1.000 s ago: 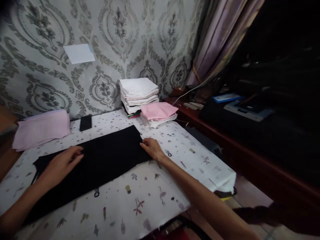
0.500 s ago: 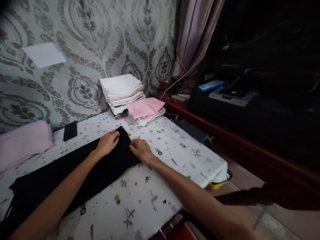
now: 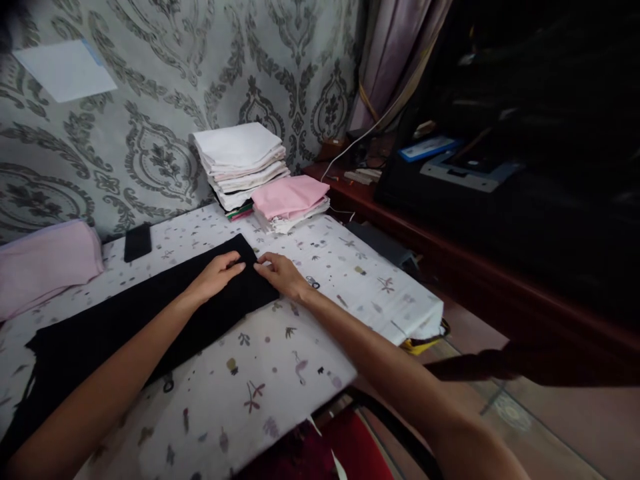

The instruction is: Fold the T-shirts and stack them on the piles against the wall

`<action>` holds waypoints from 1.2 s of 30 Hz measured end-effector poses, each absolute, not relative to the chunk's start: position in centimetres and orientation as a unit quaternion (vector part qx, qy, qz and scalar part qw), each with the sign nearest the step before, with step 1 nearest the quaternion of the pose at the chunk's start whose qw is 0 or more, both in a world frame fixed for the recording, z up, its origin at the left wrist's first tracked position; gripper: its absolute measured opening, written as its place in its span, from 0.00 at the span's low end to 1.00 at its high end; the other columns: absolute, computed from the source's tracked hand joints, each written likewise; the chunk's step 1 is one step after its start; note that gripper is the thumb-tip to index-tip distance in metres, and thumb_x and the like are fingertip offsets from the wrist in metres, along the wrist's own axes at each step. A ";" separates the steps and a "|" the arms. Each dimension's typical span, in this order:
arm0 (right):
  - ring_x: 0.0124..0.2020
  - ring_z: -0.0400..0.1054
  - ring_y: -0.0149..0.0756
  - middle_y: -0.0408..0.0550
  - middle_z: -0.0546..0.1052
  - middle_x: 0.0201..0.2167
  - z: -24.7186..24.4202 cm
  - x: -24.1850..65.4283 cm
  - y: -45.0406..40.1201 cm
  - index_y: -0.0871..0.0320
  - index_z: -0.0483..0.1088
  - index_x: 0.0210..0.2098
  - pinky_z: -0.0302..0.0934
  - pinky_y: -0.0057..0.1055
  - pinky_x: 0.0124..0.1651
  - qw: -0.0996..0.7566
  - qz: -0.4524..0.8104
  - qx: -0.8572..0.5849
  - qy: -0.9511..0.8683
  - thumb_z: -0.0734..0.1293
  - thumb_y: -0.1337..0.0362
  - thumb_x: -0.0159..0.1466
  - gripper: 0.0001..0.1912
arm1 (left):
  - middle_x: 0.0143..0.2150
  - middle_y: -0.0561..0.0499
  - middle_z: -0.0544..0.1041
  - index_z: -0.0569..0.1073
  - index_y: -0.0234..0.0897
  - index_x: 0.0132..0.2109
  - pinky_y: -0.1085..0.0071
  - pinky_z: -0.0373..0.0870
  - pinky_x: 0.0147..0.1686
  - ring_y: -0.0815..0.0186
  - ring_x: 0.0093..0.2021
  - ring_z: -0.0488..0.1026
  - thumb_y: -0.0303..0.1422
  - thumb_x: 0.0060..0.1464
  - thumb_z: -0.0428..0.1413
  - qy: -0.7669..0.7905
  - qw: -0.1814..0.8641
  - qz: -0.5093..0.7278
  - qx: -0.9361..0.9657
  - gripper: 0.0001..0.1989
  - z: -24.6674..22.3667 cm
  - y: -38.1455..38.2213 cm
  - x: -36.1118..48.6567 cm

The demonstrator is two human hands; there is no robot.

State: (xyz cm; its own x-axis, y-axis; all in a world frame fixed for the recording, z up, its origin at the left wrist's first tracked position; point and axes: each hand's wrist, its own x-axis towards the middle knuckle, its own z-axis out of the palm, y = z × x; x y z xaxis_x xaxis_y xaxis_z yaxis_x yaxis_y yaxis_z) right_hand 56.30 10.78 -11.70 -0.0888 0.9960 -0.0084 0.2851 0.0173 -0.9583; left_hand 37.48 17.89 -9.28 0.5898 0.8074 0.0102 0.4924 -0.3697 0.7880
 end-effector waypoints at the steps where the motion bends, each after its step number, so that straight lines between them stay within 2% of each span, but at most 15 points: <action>1: 0.21 0.53 0.27 0.34 0.62 0.19 -11.6 56.6 10.3 0.57 0.68 0.45 0.47 0.26 0.24 0.388 0.460 -0.535 -0.593 0.65 0.49 0.62 0.20 | 0.24 0.57 0.60 0.60 0.40 0.28 0.71 0.55 0.29 0.69 0.26 0.59 0.40 0.56 0.53 0.405 0.390 0.224 0.796 0.13 -9.3 17.9 37.4; 4: 0.21 0.52 0.26 0.32 0.61 0.20 -11.7 57.4 8.9 0.55 0.62 0.55 0.47 0.25 0.24 0.359 0.488 -0.513 -0.608 0.68 0.54 0.60 0.27 | 0.24 0.58 0.59 0.63 0.40 0.31 0.71 0.55 0.29 0.69 0.26 0.59 0.38 0.59 0.51 0.411 0.379 0.238 0.794 0.10 -9.7 18.1 37.4; 9: 0.22 0.53 0.28 0.33 0.59 0.22 -12.2 57.9 8.0 0.55 0.61 0.56 0.52 0.27 0.27 0.358 0.414 -0.526 -0.650 0.61 0.63 0.64 0.20 | 0.23 0.57 0.63 0.65 0.40 0.32 0.71 0.56 0.30 0.67 0.27 0.63 0.35 0.62 0.49 0.423 0.284 0.203 0.836 0.10 -11.1 17.8 37.9; 15: 0.30 0.65 0.35 0.41 0.70 0.29 -11.4 58.2 6.8 0.53 0.59 0.60 0.60 0.33 0.38 0.236 0.257 -0.567 -0.746 0.59 0.62 0.67 0.22 | 0.32 0.47 0.77 0.72 0.41 0.40 0.67 0.61 0.34 0.58 0.35 0.75 0.36 0.65 0.47 0.461 0.171 0.107 0.864 0.10 -11.0 16.7 39.0; 18: 0.32 0.68 0.38 0.45 0.74 0.31 -11.7 58.5 6.3 0.53 0.65 0.56 0.63 0.34 0.38 0.194 0.184 -0.582 -0.768 0.58 0.63 0.66 0.19 | 0.40 0.40 0.80 0.73 0.39 0.46 0.64 0.65 0.38 0.53 0.42 0.77 0.37 0.66 0.48 0.465 0.151 0.064 0.870 0.11 -10.5 16.2 39.2; 20: 0.37 0.70 0.42 0.50 0.75 0.35 -12.0 58.3 6.6 0.55 0.69 0.50 0.65 0.36 0.40 0.201 0.101 -0.586 -0.779 0.58 0.64 0.64 0.16 | 0.42 0.39 0.80 0.72 0.38 0.49 0.62 0.67 0.39 0.52 0.43 0.78 0.38 0.66 0.47 0.464 0.158 0.050 0.870 0.13 -10.1 16.0 39.0; 23: 0.43 0.71 0.46 0.54 0.76 0.39 -11.6 56.6 7.4 0.56 0.73 0.45 0.68 0.40 0.44 0.247 0.002 -0.562 -0.790 0.58 0.64 0.65 0.15 | 0.47 0.41 0.79 0.68 0.37 0.53 0.62 0.70 0.43 0.55 0.45 0.77 0.36 0.67 0.44 0.446 0.184 0.068 0.873 0.14 -9.3 15.7 37.3; 25: 0.44 0.72 0.45 0.54 0.77 0.42 -11.1 54.6 8.1 0.56 0.73 0.45 0.69 0.40 0.45 0.268 -0.003 -0.522 -0.810 0.57 0.62 0.67 0.15 | 0.52 0.43 0.77 0.67 0.38 0.54 0.63 0.70 0.47 0.58 0.49 0.75 0.33 0.67 0.44 0.426 0.187 0.108 0.878 0.13 -8.4 15.2 34.9; 27: 0.48 0.73 0.44 0.54 0.77 0.48 -11.1 52.6 8.7 0.55 0.73 0.48 0.70 0.39 0.49 0.267 0.015 -0.478 -0.836 0.57 0.59 0.69 0.17 | 0.54 0.45 0.76 0.67 0.39 0.53 0.64 0.69 0.50 0.60 0.51 0.74 0.32 0.66 0.46 0.418 0.174 0.151 0.879 0.12 -7.3 14.8 31.5; 29: 0.57 0.69 0.45 0.54 0.73 0.58 -11.9 51.1 9.4 0.55 0.70 0.55 0.68 0.41 0.55 0.249 0.019 -0.444 -0.861 0.55 0.55 0.70 0.21 | 0.49 0.47 0.77 0.68 0.40 0.51 0.64 0.69 0.50 0.62 0.48 0.74 0.32 0.65 0.45 0.439 0.155 0.186 0.865 0.11 -6.2 14.6 26.9; 31: 0.64 0.62 0.47 0.55 0.67 0.64 -13.6 50.6 10.0 0.56 0.66 0.62 0.62 0.47 0.62 0.215 0.006 -0.420 -0.881 0.54 0.52 0.71 0.26 | 0.44 0.48 0.78 0.70 0.40 0.48 0.64 0.70 0.48 0.62 0.43 0.75 0.33 0.65 0.45 0.486 0.136 0.213 0.836 0.11 -5.6 14.3 21.6; 34: 0.69 0.53 0.48 0.54 0.63 0.67 -15.9 51.2 10.4 0.56 0.60 0.66 0.53 0.53 0.67 0.164 -0.001 -0.410 -0.897 0.52 0.49 0.71 0.30 | 0.40 0.49 0.78 0.71 0.40 0.45 0.63 0.71 0.46 0.62 0.41 0.75 0.33 0.63 0.46 0.572 0.113 0.237 0.777 0.10 -5.7 13.1 13.8; 36: 0.70 0.51 0.48 0.55 0.62 0.68 -16.3 51.4 10.3 0.56 0.60 0.67 0.52 0.53 0.67 0.149 0.009 -0.418 -0.896 0.52 0.48 0.71 0.31 | 0.41 0.48 0.79 0.72 0.39 0.45 0.62 0.71 0.47 0.61 0.42 0.76 0.35 0.63 0.46 0.612 0.098 0.243 0.746 0.11 -6.6 11.6 10.0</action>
State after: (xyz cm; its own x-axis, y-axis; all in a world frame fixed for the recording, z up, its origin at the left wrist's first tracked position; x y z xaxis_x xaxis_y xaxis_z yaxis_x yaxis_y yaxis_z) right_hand 51.40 10.34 -16.30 -0.6066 0.7514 0.2596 0.7462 0.6508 -0.1403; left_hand 9.98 11.61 -6.59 0.1325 0.9610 0.2427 0.8662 -0.2313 0.4430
